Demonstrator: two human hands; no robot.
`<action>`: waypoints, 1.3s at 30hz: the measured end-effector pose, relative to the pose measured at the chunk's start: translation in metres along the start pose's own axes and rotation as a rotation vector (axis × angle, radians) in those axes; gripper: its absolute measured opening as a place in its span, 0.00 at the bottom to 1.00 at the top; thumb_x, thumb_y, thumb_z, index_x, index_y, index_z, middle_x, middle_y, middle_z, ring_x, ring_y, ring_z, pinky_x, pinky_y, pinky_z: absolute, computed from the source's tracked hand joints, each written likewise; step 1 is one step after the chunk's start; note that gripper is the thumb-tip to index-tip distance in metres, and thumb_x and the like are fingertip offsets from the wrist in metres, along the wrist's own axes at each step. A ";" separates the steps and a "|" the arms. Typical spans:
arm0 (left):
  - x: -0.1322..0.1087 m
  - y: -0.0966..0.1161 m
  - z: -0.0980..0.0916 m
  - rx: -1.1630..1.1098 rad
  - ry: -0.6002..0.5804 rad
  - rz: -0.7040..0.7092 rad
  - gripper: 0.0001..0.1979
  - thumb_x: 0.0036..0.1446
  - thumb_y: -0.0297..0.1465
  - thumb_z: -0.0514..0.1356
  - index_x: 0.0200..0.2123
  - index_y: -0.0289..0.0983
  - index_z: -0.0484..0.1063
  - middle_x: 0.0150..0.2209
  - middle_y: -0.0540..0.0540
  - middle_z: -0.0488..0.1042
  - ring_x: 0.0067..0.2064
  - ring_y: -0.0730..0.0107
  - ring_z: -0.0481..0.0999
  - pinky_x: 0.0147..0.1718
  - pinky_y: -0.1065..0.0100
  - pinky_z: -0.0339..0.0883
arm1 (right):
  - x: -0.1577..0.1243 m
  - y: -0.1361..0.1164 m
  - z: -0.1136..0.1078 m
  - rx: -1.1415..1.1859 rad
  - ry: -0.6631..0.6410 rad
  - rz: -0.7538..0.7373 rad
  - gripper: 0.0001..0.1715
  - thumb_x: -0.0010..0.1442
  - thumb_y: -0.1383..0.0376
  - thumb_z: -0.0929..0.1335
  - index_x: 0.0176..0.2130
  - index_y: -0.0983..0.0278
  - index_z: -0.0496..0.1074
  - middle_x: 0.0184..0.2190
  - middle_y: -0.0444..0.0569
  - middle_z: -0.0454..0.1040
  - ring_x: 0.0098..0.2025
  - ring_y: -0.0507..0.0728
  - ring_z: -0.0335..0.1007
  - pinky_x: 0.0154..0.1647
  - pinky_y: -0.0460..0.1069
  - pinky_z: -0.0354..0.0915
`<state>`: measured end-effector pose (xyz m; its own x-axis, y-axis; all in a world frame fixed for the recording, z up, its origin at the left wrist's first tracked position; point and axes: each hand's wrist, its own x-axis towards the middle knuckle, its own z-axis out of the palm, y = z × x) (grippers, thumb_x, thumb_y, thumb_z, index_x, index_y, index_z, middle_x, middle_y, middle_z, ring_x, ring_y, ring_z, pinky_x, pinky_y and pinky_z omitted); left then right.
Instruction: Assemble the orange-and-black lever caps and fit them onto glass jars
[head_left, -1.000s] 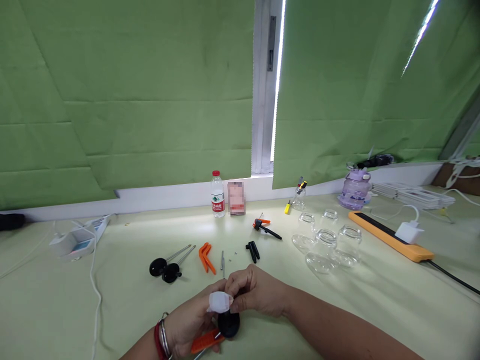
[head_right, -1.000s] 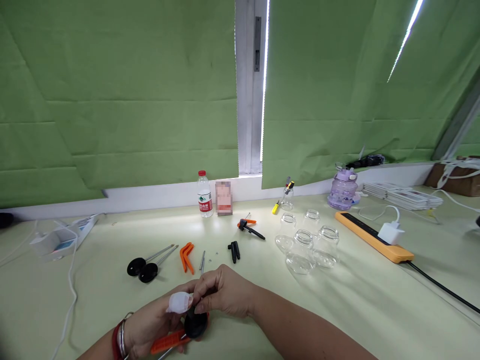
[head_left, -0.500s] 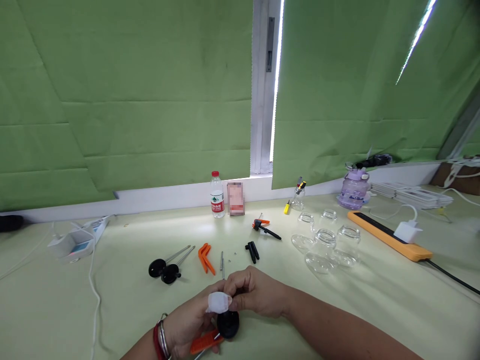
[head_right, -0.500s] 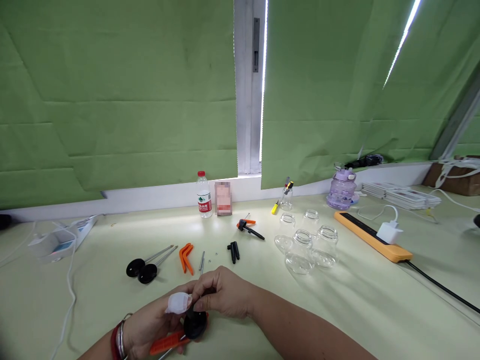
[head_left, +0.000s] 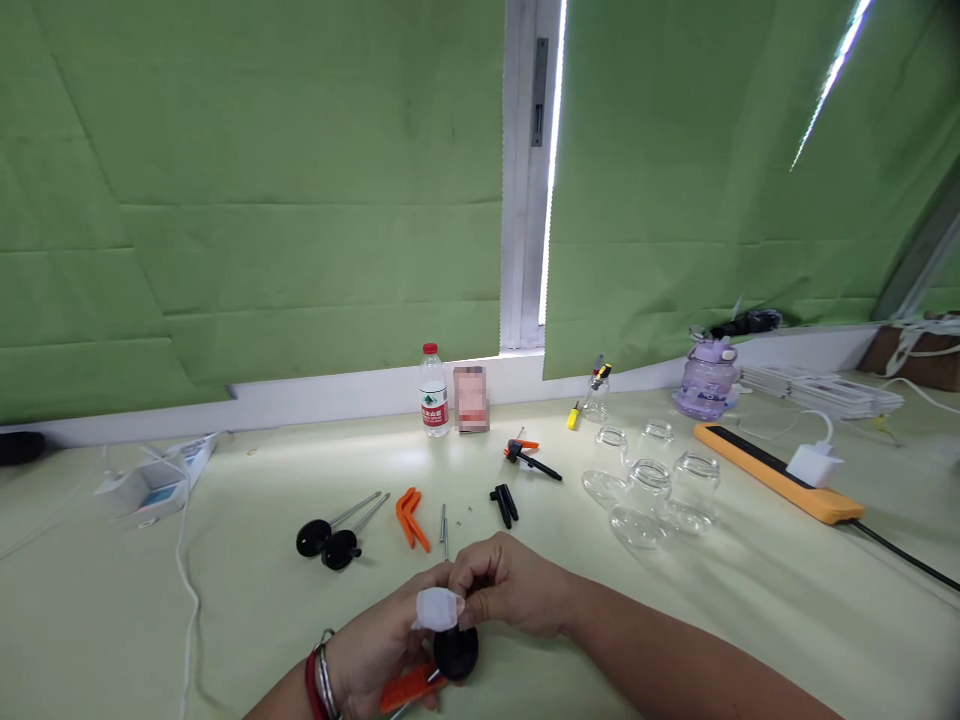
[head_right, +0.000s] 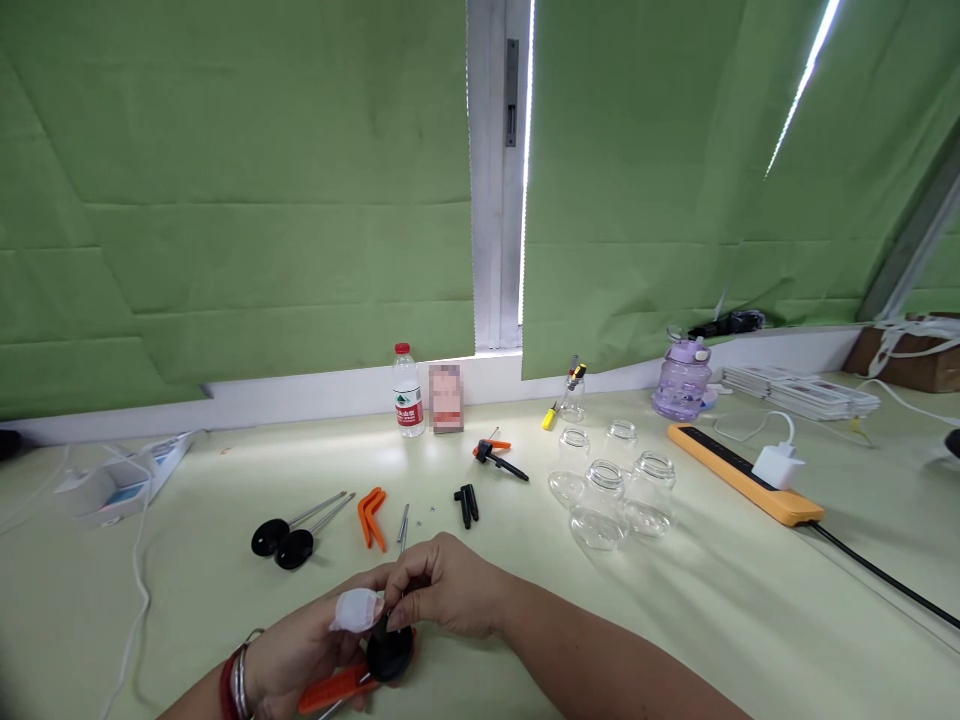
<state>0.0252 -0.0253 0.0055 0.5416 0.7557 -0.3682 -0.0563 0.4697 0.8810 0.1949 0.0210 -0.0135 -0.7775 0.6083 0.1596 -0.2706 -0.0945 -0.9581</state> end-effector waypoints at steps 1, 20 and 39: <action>0.000 0.000 0.001 0.004 0.008 -0.001 0.22 0.45 0.38 0.60 0.45 0.39 0.65 0.29 0.49 0.67 0.25 0.71 0.71 0.15 0.76 0.61 | 0.000 0.000 0.000 -0.009 0.004 -0.007 0.14 0.39 0.64 0.77 0.28 0.67 0.75 0.35 0.48 0.76 0.39 0.55 0.71 0.44 0.51 0.63; -0.003 0.002 0.002 0.011 0.011 -0.007 0.25 0.43 0.39 0.60 0.46 0.38 0.65 0.29 0.48 0.66 0.25 0.71 0.69 0.16 0.75 0.61 | -0.001 -0.002 0.001 -0.091 0.017 -0.032 0.14 0.43 0.61 0.75 0.30 0.66 0.77 0.33 0.48 0.75 0.39 0.55 0.70 0.44 0.50 0.64; -0.002 0.002 0.000 0.018 -0.005 -0.005 0.24 0.43 0.38 0.59 0.46 0.38 0.64 0.29 0.49 0.66 0.24 0.72 0.69 0.16 0.75 0.61 | -0.002 -0.004 0.003 -0.049 -0.015 -0.022 0.15 0.43 0.60 0.76 0.29 0.67 0.75 0.36 0.50 0.75 0.40 0.55 0.70 0.45 0.51 0.63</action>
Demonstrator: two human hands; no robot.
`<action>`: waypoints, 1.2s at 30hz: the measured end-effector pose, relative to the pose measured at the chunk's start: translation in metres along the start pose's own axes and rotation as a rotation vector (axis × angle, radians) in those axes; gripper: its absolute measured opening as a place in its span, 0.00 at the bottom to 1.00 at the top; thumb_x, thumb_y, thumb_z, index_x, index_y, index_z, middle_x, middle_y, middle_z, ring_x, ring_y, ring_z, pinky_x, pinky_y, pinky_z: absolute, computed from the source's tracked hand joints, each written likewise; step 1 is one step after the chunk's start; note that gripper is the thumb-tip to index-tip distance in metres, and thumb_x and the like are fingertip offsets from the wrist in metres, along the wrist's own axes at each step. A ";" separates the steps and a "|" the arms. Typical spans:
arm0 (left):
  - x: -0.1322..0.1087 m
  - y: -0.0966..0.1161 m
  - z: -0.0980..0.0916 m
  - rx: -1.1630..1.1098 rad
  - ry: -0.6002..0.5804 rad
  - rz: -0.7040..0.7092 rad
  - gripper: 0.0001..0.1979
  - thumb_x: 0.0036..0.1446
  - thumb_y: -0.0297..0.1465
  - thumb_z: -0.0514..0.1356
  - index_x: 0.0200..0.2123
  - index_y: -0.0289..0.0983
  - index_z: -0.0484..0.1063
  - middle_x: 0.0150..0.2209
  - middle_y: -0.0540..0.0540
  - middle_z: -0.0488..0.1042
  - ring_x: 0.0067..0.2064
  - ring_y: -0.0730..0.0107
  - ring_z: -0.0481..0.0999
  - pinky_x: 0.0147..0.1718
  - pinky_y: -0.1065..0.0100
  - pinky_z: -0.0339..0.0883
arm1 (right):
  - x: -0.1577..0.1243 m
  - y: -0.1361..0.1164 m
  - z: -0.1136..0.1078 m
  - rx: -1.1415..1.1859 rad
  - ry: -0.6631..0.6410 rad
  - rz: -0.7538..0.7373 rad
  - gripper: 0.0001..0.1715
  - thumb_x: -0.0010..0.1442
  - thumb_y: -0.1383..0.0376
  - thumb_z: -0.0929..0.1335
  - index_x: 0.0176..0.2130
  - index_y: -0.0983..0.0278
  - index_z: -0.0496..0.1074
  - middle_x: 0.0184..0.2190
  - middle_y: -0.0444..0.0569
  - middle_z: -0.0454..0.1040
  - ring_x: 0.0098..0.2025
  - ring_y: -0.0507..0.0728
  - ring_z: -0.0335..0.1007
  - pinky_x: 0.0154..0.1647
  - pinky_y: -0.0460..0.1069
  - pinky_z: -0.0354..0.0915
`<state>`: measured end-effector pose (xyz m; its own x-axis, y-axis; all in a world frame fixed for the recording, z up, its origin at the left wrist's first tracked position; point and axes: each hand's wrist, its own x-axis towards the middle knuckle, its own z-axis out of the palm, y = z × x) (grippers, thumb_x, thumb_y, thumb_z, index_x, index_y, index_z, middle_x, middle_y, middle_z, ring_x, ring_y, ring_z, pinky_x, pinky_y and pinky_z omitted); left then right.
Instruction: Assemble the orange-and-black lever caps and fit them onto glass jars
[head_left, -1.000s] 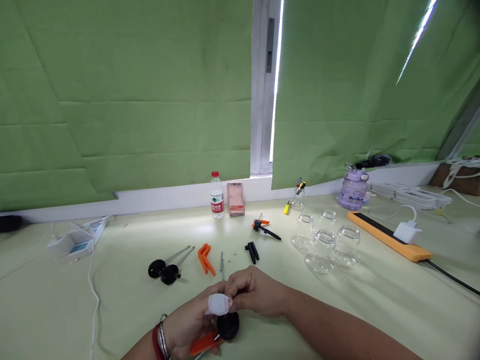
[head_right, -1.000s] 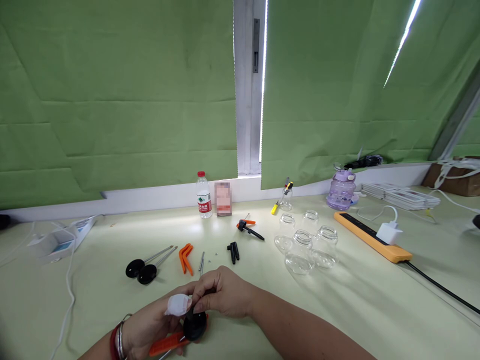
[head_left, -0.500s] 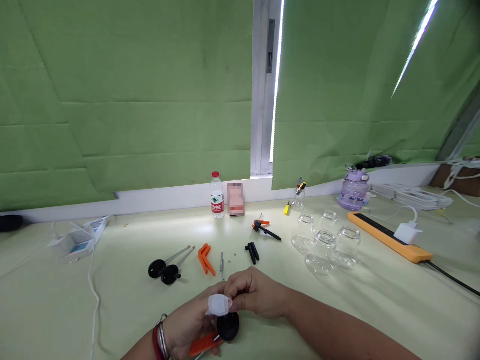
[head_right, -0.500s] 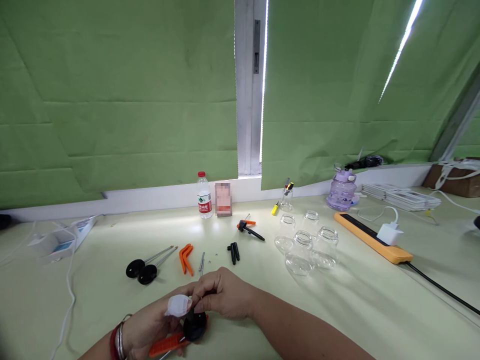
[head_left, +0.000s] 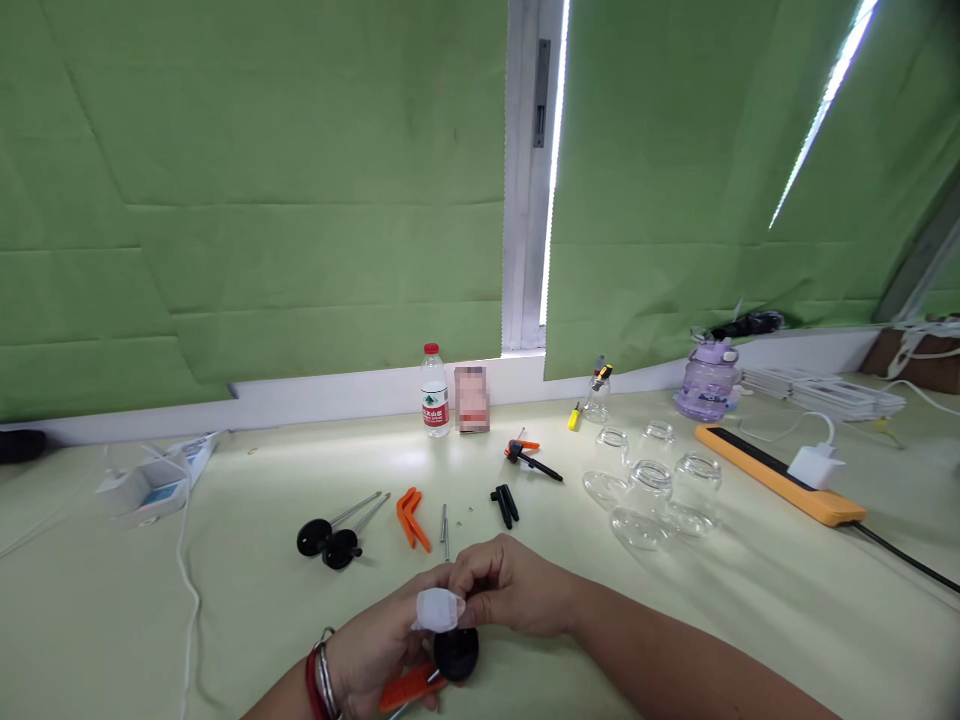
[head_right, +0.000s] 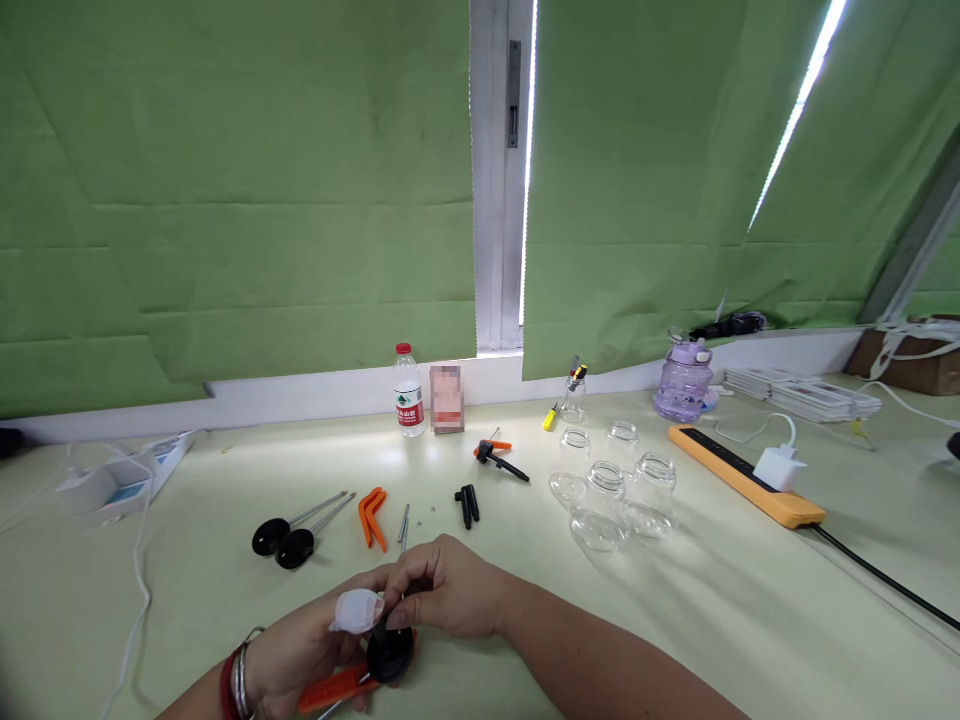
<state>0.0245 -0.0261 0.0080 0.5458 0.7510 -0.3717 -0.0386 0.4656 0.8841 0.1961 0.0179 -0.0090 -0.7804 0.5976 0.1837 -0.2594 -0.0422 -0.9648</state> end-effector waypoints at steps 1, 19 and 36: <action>0.000 -0.001 -0.001 -0.002 0.001 0.001 0.24 0.44 0.38 0.59 0.46 0.38 0.64 0.29 0.48 0.66 0.24 0.73 0.69 0.16 0.75 0.61 | 0.000 0.000 0.000 0.016 -0.002 0.008 0.15 0.42 0.61 0.76 0.29 0.67 0.74 0.36 0.50 0.75 0.40 0.55 0.70 0.45 0.51 0.63; 0.003 -0.006 -0.005 -0.005 -0.020 0.014 0.19 0.47 0.36 0.57 0.44 0.38 0.65 0.30 0.47 0.68 0.25 0.73 0.69 0.16 0.76 0.63 | -0.001 0.006 -0.004 0.025 0.051 0.113 0.19 0.34 0.65 0.78 0.27 0.69 0.72 0.30 0.46 0.74 0.31 0.51 0.70 0.35 0.47 0.64; 0.003 -0.004 -0.007 -0.016 -0.022 0.000 0.18 0.47 0.38 0.59 0.41 0.38 0.67 0.29 0.48 0.69 0.25 0.72 0.70 0.17 0.75 0.64 | -0.002 0.005 -0.006 -0.249 0.080 0.099 0.21 0.35 0.65 0.78 0.33 0.67 0.74 0.21 0.37 0.65 0.23 0.45 0.54 0.23 0.42 0.53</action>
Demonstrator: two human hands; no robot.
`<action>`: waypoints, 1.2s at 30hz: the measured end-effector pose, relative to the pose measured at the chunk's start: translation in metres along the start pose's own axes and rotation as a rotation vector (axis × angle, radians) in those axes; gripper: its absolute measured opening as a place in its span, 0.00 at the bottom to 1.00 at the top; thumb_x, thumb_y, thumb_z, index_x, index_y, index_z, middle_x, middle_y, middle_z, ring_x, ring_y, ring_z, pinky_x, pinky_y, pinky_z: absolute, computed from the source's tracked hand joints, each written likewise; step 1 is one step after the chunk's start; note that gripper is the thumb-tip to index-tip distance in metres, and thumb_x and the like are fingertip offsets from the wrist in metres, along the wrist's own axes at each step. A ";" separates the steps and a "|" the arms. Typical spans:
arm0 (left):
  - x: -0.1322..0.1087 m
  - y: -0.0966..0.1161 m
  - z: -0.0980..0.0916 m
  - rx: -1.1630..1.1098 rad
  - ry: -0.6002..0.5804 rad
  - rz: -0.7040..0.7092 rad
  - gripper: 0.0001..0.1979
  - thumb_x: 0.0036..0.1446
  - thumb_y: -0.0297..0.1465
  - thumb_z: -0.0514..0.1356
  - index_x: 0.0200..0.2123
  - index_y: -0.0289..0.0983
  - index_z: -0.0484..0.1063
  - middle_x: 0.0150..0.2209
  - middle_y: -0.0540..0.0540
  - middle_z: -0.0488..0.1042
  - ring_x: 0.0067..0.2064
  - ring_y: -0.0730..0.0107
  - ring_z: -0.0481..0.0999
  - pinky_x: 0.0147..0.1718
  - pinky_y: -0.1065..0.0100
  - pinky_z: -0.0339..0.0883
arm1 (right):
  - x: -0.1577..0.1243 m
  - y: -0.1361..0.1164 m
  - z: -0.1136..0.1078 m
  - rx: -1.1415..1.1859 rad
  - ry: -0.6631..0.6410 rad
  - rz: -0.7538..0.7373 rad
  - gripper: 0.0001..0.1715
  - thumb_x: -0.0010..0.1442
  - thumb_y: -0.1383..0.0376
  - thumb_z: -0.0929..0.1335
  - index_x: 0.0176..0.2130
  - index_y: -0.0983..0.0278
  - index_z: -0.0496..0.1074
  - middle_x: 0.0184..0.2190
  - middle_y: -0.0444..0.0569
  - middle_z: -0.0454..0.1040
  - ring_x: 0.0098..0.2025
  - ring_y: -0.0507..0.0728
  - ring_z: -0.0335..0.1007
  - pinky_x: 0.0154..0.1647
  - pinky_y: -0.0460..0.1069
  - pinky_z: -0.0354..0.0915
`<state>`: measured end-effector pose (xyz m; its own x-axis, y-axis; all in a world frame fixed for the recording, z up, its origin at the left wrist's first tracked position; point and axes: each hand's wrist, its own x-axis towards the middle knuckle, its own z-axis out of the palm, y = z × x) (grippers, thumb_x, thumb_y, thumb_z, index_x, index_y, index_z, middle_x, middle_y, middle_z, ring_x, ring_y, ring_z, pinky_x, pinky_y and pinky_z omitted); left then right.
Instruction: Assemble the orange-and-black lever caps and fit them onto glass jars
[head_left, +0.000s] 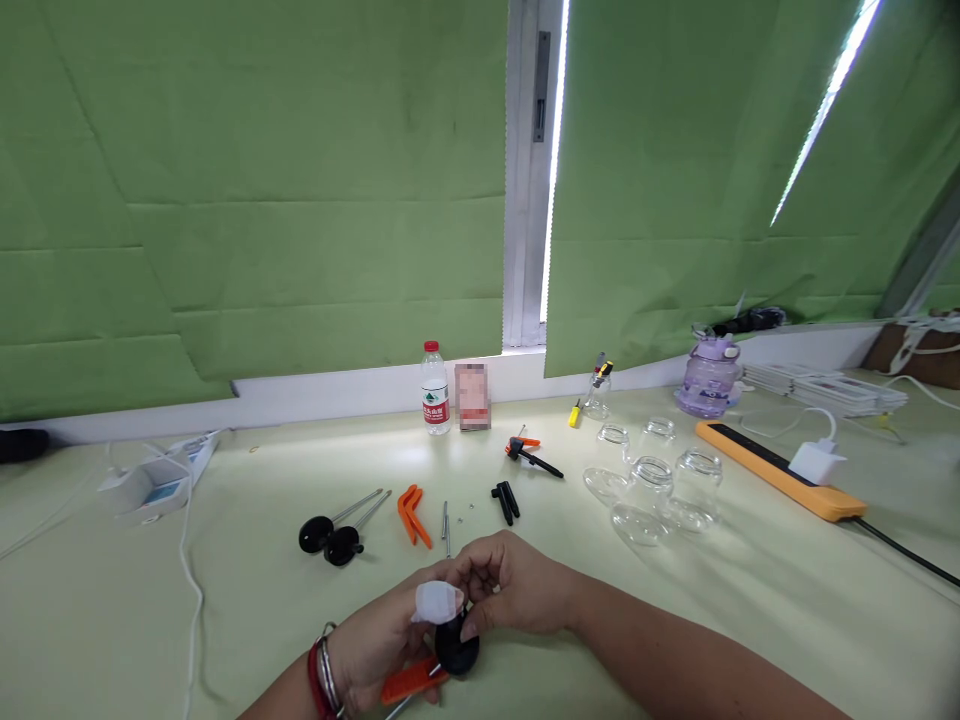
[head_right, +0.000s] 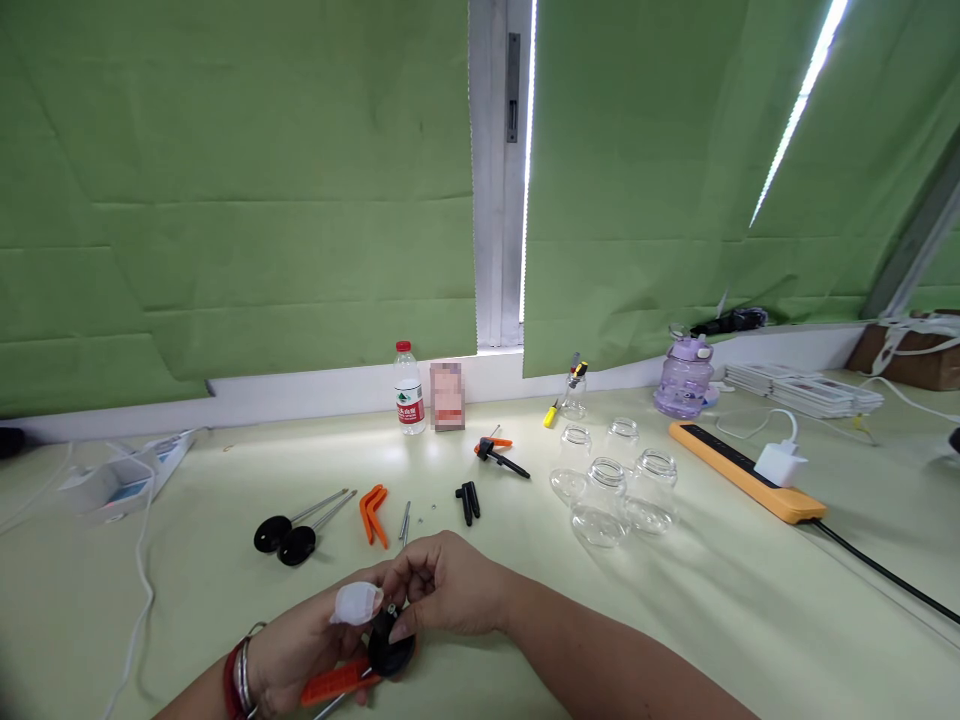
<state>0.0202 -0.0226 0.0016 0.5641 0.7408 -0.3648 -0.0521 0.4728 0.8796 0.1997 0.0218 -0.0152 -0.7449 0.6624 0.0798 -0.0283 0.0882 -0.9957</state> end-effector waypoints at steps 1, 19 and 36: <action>0.000 0.000 0.000 -0.001 0.007 -0.004 0.18 0.46 0.39 0.59 0.41 0.38 0.67 0.29 0.47 0.70 0.25 0.71 0.70 0.17 0.74 0.64 | 0.000 0.000 0.000 -0.004 -0.007 -0.016 0.22 0.36 0.66 0.77 0.34 0.66 0.75 0.22 0.38 0.65 0.23 0.45 0.55 0.24 0.42 0.53; -0.002 0.002 0.003 -0.017 -0.005 -0.014 0.21 0.45 0.41 0.59 0.42 0.37 0.67 0.29 0.46 0.71 0.27 0.68 0.72 0.17 0.74 0.63 | 0.001 0.001 0.003 0.073 -0.040 -0.048 0.22 0.39 0.64 0.77 0.37 0.66 0.74 0.27 0.41 0.69 0.27 0.47 0.60 0.29 0.43 0.58; -0.002 0.005 0.005 -0.013 0.011 -0.039 0.19 0.43 0.42 0.59 0.37 0.37 0.65 0.28 0.46 0.71 0.26 0.67 0.72 0.17 0.74 0.62 | 0.003 0.011 0.005 0.173 -0.006 0.010 0.21 0.37 0.66 0.77 0.31 0.67 0.68 0.25 0.40 0.69 0.25 0.46 0.63 0.29 0.44 0.60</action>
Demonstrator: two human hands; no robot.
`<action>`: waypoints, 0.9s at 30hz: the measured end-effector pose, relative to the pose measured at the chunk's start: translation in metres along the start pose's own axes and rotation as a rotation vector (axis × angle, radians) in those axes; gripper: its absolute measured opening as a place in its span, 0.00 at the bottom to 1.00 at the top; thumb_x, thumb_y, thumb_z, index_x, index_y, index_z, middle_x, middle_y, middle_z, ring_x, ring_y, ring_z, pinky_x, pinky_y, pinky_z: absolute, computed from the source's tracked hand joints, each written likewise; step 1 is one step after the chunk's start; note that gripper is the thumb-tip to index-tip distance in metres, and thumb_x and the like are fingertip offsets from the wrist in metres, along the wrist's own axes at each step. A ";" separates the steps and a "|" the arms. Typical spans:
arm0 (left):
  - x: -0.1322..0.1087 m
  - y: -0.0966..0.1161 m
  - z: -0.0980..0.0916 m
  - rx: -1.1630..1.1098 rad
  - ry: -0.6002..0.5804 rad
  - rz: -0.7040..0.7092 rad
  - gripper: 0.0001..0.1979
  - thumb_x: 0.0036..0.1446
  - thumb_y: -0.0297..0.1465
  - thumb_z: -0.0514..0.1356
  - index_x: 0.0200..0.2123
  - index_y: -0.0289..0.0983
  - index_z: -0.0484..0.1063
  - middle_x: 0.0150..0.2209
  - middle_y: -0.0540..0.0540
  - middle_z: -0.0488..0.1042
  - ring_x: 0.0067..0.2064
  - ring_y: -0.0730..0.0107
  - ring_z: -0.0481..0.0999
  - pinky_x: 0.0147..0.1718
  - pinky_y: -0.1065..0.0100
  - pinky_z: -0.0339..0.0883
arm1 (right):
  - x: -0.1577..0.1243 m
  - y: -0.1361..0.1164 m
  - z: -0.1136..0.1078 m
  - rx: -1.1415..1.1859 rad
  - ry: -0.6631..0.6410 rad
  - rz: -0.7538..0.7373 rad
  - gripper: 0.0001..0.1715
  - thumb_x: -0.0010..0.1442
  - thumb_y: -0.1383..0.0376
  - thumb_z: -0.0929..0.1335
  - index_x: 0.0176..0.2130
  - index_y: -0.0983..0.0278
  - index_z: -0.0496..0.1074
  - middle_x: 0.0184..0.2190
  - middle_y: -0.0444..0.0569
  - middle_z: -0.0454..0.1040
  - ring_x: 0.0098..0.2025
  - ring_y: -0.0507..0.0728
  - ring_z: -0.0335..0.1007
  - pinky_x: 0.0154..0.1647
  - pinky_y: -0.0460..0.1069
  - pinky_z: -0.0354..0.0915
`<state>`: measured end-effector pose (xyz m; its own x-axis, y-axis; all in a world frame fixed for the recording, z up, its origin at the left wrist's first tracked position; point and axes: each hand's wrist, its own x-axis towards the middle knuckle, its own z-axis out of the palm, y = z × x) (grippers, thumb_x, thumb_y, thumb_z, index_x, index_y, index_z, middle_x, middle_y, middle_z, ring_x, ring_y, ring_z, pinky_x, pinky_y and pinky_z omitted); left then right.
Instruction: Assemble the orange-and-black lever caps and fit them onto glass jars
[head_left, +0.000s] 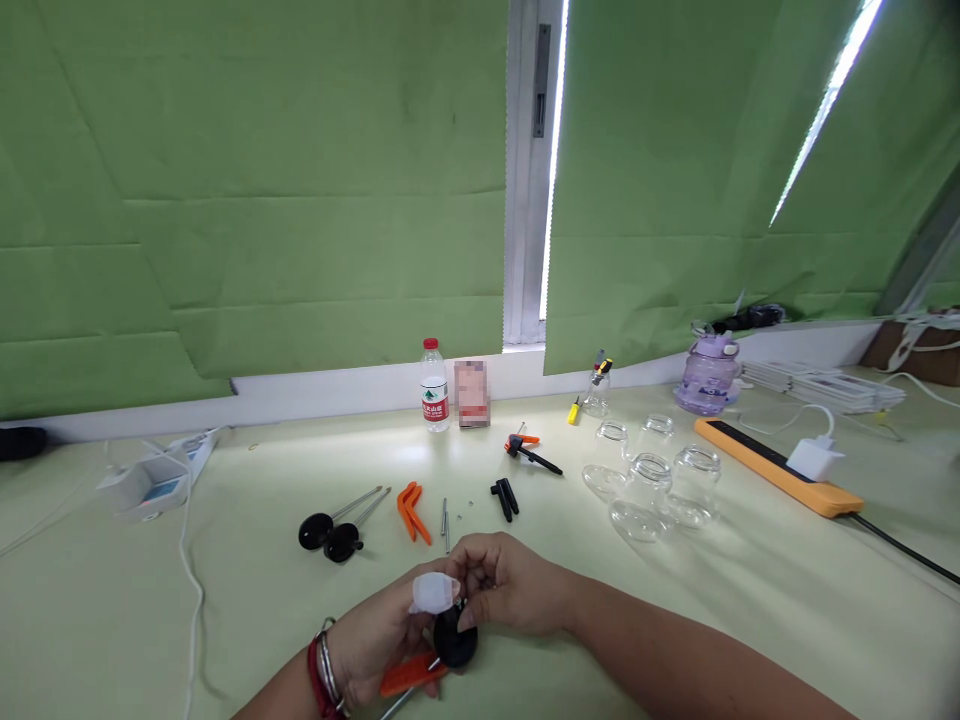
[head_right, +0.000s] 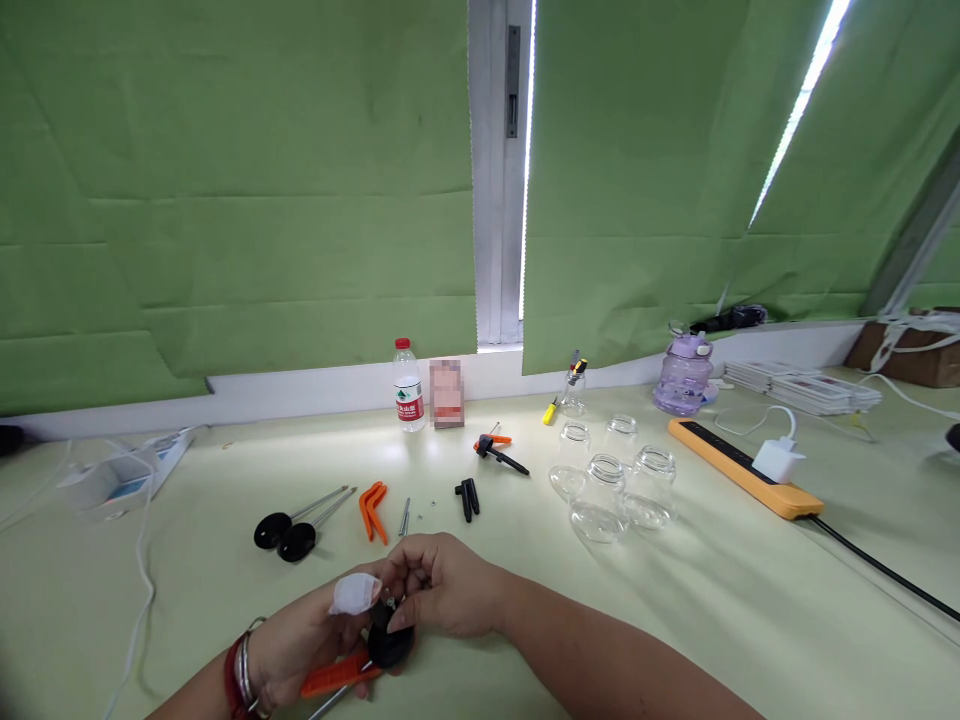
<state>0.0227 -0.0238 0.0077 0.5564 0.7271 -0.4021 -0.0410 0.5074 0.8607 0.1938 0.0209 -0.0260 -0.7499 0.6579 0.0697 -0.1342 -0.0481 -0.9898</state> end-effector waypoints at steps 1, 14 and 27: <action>0.000 0.000 0.000 0.001 0.002 -0.003 0.19 0.43 0.42 0.59 0.37 0.37 0.65 0.28 0.46 0.70 0.26 0.68 0.72 0.17 0.74 0.62 | 0.000 0.001 0.000 -0.005 -0.001 -0.003 0.21 0.37 0.66 0.77 0.31 0.67 0.68 0.25 0.40 0.69 0.25 0.46 0.63 0.29 0.44 0.60; 0.000 -0.002 -0.001 0.002 -0.003 0.012 0.17 0.44 0.40 0.58 0.37 0.38 0.66 0.28 0.47 0.71 0.26 0.68 0.72 0.16 0.74 0.62 | 0.000 0.002 -0.001 -0.005 0.008 0.001 0.20 0.36 0.64 0.77 0.28 0.67 0.67 0.24 0.40 0.69 0.25 0.47 0.63 0.29 0.44 0.60; 0.000 -0.002 -0.001 -0.004 -0.011 0.019 0.15 0.45 0.39 0.58 0.35 0.38 0.65 0.27 0.47 0.70 0.26 0.69 0.72 0.17 0.74 0.63 | -0.001 -0.001 0.001 -0.007 -0.014 -0.023 0.20 0.38 0.63 0.77 0.26 0.67 0.65 0.25 0.41 0.68 0.27 0.47 0.63 0.30 0.45 0.60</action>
<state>0.0220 -0.0240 0.0055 0.5649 0.7312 -0.3824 -0.0546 0.4955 0.8669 0.1943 0.0201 -0.0246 -0.7553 0.6485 0.0943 -0.1475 -0.0280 -0.9887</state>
